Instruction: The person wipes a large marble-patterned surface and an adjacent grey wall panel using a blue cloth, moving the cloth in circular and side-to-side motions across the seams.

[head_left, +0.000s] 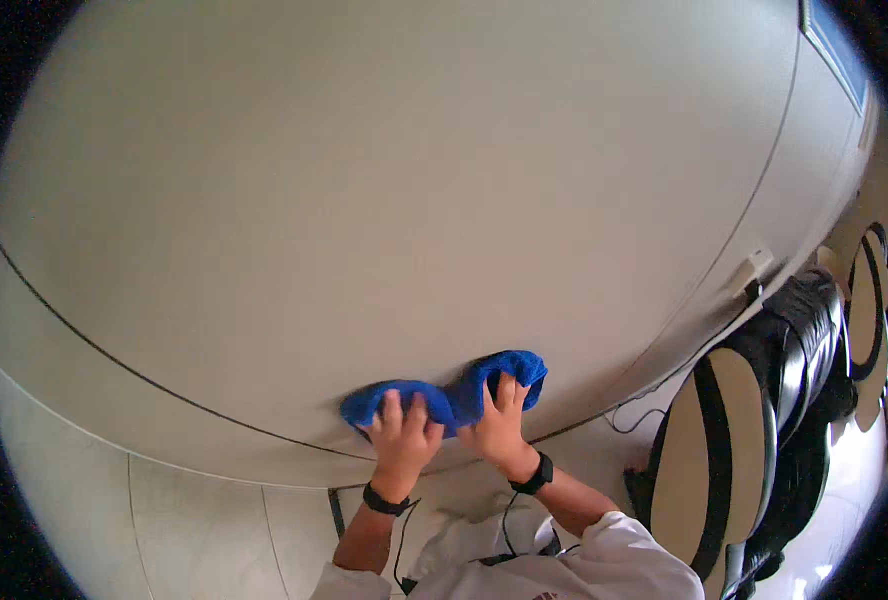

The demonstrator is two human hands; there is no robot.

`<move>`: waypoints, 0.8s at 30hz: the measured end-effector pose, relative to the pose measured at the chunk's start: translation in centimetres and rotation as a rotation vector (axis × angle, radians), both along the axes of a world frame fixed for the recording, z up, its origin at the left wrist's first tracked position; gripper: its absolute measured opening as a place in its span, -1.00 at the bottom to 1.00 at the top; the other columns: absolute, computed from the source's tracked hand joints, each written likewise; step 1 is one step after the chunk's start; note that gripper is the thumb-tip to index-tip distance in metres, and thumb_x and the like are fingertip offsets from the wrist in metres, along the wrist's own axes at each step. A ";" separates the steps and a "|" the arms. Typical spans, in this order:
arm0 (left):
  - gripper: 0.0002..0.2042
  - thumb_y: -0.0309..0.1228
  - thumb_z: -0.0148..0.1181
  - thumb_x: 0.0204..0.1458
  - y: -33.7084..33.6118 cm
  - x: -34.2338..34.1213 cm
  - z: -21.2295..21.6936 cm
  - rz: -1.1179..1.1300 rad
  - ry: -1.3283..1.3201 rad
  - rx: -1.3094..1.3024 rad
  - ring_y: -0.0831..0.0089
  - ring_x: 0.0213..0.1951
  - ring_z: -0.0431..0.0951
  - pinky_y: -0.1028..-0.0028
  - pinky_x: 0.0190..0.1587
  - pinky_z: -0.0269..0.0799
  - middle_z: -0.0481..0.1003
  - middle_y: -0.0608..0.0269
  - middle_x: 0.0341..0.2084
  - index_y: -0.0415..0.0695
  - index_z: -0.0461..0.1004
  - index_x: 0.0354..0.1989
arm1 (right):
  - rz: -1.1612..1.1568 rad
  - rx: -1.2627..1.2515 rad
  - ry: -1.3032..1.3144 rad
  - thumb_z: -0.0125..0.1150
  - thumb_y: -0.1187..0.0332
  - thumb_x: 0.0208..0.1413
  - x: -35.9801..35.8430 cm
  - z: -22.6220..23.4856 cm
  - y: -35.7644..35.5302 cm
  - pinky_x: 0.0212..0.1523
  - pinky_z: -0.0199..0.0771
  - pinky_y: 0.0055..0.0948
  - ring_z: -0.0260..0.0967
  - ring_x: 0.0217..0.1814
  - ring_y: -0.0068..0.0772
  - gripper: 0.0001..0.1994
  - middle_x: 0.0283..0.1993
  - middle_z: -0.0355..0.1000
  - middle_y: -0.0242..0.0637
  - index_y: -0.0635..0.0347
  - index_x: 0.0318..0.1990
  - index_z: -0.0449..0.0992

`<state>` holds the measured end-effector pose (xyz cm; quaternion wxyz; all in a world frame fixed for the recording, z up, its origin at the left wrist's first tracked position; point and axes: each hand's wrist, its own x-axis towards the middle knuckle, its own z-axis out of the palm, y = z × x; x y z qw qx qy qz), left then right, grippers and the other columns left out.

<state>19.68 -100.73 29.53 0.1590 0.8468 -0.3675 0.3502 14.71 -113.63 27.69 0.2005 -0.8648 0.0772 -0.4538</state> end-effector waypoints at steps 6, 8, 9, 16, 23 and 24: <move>-0.70 -0.17 0.01 -0.29 -0.9 0.3 4.7 0.057 -0.129 -0.113 0.31 -0.05 0.08 0.04 0.04 -0.41 0.21 0.32 -0.14 0.16 0.38 -0.28 | 0.003 -0.003 -0.103 0.18 0.19 -0.60 0.4 2.7 -2.9 0.01 -0.45 0.15 -0.34 0.12 0.17 -0.21 0.07 -0.19 0.09 0.26 -0.03 0.07; -0.72 -0.18 0.03 -0.29 -0.3 0.4 3.4 0.124 -0.229 -0.136 0.33 -0.17 0.20 0.05 -0.01 -0.20 0.21 0.35 -0.14 0.18 0.38 -0.29 | 0.056 0.058 -0.200 0.08 0.21 -0.44 0.0 2.5 -3.0 0.03 -0.56 0.11 -0.49 0.16 0.19 -0.21 0.10 -0.36 0.22 0.30 0.03 -0.11; -0.72 -0.18 0.07 -0.31 0.5 0.4 2.3 0.098 -0.220 -0.092 0.26 -0.25 0.23 0.16 -0.15 -0.04 0.22 0.20 -0.19 0.09 0.38 -0.35 | 0.008 0.110 -0.081 -0.04 0.19 -0.31 -0.3 1.8 -2.6 0.03 -0.57 0.09 -0.52 0.15 0.22 -0.27 0.11 -0.40 0.23 0.29 0.06 -0.17; -0.78 -0.25 0.11 -0.30 5.8 -0.7 -3.5 0.106 -0.023 0.068 0.20 -0.38 0.24 0.29 -0.38 0.14 0.22 0.06 -0.26 -0.05 0.39 -0.46 | 0.094 0.102 0.014 0.11 0.31 -0.41 -1.1 -3.9 0.4 -0.08 -0.23 0.09 -0.12 -0.07 0.17 -0.46 -0.07 -0.09 0.23 0.35 -0.19 0.12; -0.59 -0.29 0.04 -0.30 3.7 0.7 1.7 0.102 -0.081 0.017 -0.24 -0.01 -0.18 -0.09 -0.07 -0.18 -0.19 -0.27 0.00 -0.34 0.23 -0.29 | 0.051 -0.172 0.038 0.12 0.10 -0.46 1.0 4.2 0.3 -0.20 -0.11 0.08 0.09 -0.30 -0.12 -0.50 -0.36 0.19 -0.19 0.11 -0.24 0.31; -0.58 -0.30 0.03 -0.28 3.6 0.7 2.3 0.106 -0.130 -0.003 -0.25 0.00 -0.20 -0.10 -0.07 -0.19 -0.21 -0.27 0.00 -0.36 0.20 -0.28 | 0.062 -0.160 0.006 0.13 0.18 -0.48 0.6 4.8 -0.2 -0.20 -0.09 -0.03 0.02 -0.23 -0.05 -0.45 -0.23 0.09 -0.05 0.18 -0.19 0.25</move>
